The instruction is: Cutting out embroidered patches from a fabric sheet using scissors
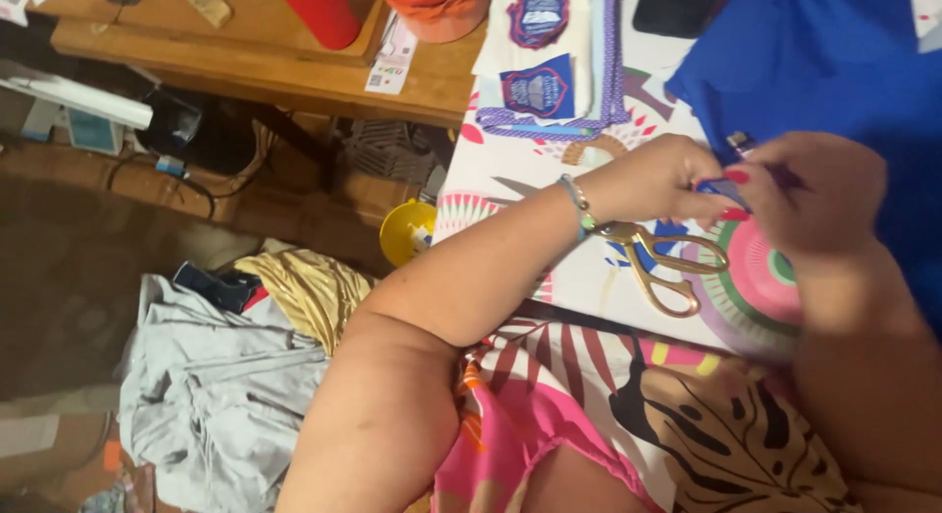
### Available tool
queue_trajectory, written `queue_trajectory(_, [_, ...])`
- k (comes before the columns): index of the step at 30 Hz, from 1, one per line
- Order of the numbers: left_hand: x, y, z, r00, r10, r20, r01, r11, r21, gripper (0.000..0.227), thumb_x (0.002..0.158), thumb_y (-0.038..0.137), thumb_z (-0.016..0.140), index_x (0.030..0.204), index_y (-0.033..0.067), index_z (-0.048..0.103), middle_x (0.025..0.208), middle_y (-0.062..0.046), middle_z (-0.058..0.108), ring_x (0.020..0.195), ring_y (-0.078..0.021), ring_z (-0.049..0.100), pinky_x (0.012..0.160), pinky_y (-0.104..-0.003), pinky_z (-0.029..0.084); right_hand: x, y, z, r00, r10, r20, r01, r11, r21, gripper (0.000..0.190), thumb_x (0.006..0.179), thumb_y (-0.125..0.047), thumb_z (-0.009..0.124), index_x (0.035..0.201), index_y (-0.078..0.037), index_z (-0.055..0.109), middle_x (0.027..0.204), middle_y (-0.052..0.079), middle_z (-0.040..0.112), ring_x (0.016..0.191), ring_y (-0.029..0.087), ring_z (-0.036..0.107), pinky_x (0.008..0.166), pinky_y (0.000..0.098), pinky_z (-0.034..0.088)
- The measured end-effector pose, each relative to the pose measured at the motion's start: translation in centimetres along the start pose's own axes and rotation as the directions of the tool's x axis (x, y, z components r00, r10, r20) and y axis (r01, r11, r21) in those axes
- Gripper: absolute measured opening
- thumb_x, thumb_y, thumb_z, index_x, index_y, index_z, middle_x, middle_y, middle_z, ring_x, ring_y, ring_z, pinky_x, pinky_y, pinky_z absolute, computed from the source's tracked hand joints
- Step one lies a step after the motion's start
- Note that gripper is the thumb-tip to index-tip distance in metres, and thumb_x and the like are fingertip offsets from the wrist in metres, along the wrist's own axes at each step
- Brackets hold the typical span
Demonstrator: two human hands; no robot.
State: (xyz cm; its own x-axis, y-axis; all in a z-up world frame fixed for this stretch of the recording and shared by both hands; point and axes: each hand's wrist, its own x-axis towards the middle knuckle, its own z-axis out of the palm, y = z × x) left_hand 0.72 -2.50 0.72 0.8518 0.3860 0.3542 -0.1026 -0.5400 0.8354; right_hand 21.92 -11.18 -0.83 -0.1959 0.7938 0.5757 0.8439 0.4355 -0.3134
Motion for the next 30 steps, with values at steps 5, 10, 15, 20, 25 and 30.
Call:
queue_trajectory(5, [-0.4,2.6,0.0,0.993,-0.095,0.067,0.100,0.991,-0.086,0.042,0.087,0.048,0.059,0.062,0.0160,0.071,0.054,0.001,0.076,0.045,-0.0050,0.070,0.048,-0.019,0.053,-0.4,0.3,-1.1,0.996,-0.081,0.045,0.086,0.986,-0.140,0.040,0.117,-0.034,0.066,0.087,-0.008,0.074,0.080,0.007,0.066,0.075,0.030,0.060,0.068,0.0401,0.037])
queue_trajectory(10, [-0.4,3.4,0.0,0.994,-0.009,0.112,0.021,0.995,-0.103,0.048,0.091,0.048,0.049,0.062,0.0149,0.068,0.051,0.000,0.075,0.046,-0.0055,0.075,0.047,-0.018,0.056,-0.9,0.0,-1.8,0.997,-0.025,0.066,0.034,0.990,-0.134,0.042,0.118,-0.038,0.068,0.090,-0.008,0.077,0.084,0.009,0.067,0.081,0.033,0.062,0.073,0.0433,0.039])
queue_trajectory(15, [-0.6,2.6,-0.1,0.979,-0.131,0.153,0.152,0.980,-0.131,0.045,0.087,0.051,0.057,0.060,0.0152,0.049,0.068,-0.003,0.082,0.054,-0.0094,0.080,0.047,-0.019,0.054,-0.1,-0.8,-2.0,0.996,-0.079,0.033,0.082,0.993,-0.088,0.056,0.116,-0.043,0.053,0.078,-0.006,0.071,0.074,0.008,0.062,0.070,0.031,0.058,0.064,0.0408,0.031])
queue_trajectory(20, [-0.5,3.8,-0.4,0.961,-0.161,0.226,0.198,0.969,-0.150,0.044,0.087,0.049,0.055,0.063,0.0124,0.063,0.066,-0.002,0.082,0.056,-0.0114,0.082,0.047,-0.021,0.063,0.0,-1.2,-2.6,0.993,-0.049,0.111,0.065,0.988,-0.141,0.063,0.115,-0.045,0.054,0.065,-0.006,0.055,0.064,0.008,0.047,0.061,0.029,0.045,0.062,0.0424,0.024])
queue_trajectory(25, [-0.5,3.6,-0.6,0.959,-0.151,0.239,0.199,0.961,-0.192,0.044,0.087,0.048,0.056,0.065,0.0115,0.064,0.067,-0.004,0.082,0.060,-0.0126,0.084,0.049,-0.021,0.066,-0.4,-1.2,-2.4,0.990,-0.014,0.143,0.039,0.985,-0.170,0.064,0.116,-0.041,0.054,0.062,-0.008,0.052,0.061,0.008,0.044,0.060,0.028,0.042,0.061,0.0432,0.023])
queue_trajectory(30, [-0.5,3.6,-0.6,0.958,-0.159,0.240,0.212,0.954,-0.214,0.042,0.089,0.047,0.056,0.072,0.0104,0.068,0.069,-0.006,0.081,0.059,-0.0134,0.082,0.049,-0.022,0.064,-0.8,-0.1,-1.7,0.981,0.060,0.187,0.000,0.953,-0.304,0.064,0.120,-0.044,0.051,0.065,-0.011,0.047,0.061,0.004,0.043,0.061,0.028,0.046,0.061,0.0410,0.024])
